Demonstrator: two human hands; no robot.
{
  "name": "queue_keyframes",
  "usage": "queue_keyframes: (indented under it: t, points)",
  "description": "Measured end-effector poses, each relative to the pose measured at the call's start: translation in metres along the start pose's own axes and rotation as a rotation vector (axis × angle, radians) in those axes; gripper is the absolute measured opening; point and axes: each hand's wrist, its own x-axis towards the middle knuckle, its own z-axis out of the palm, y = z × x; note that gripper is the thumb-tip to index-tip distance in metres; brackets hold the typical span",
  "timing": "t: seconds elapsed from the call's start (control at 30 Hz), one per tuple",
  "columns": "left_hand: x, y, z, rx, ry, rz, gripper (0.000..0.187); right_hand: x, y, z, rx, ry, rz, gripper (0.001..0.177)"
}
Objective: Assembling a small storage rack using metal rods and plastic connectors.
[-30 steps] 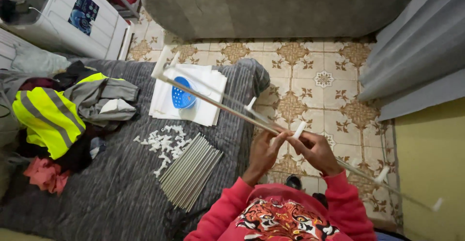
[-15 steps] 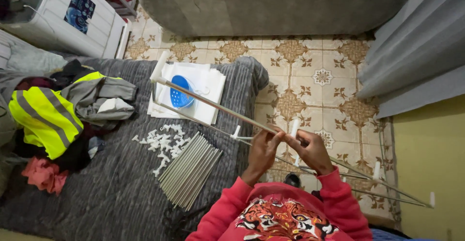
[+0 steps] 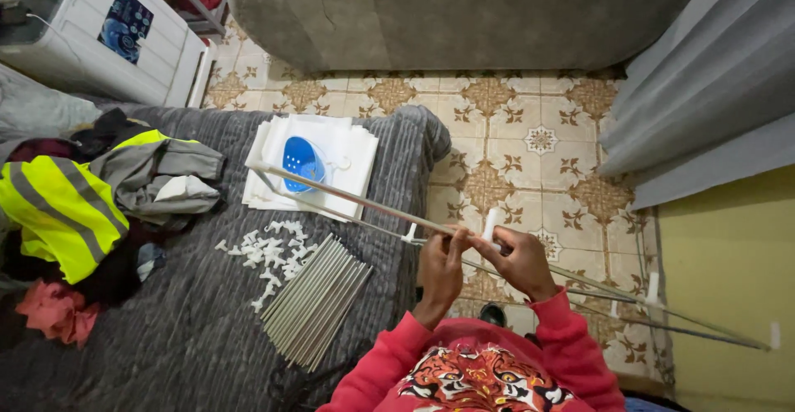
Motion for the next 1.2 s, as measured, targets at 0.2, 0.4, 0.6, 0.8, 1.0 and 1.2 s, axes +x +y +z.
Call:
queue_keyframes:
  t: [0.2,0.4,0.6,0.8,1.0,1.2]
  points:
    - [0.003,-0.006,-0.004,-0.032,0.02,-0.029,0.029,0.005,-0.011,-0.003,0.052,-0.034,-0.008,0.043]
    - [0.006,0.0,-0.007,0.035,0.044,-0.06,0.035,0.009,-0.014,-0.004,0.111,-0.09,0.027,0.041]
    - [0.011,-0.006,-0.007,-0.039,0.051,-0.032,0.037,0.014,-0.004,0.0,0.182,-0.127,0.006,0.042]
    - [0.015,0.0,0.001,-0.089,0.047,-0.036,0.036,0.016,0.025,0.001,0.17,-0.136,-0.016,0.043]
    - [0.024,0.017,0.002,0.029,-0.115,0.008,0.031,0.008,0.041,0.004,0.242,-0.108,0.081,0.044]
    - [0.018,0.055,0.001,0.08,-0.185,-0.04,0.032,0.001,0.021,-0.009,0.36,-0.097,0.089,0.035]
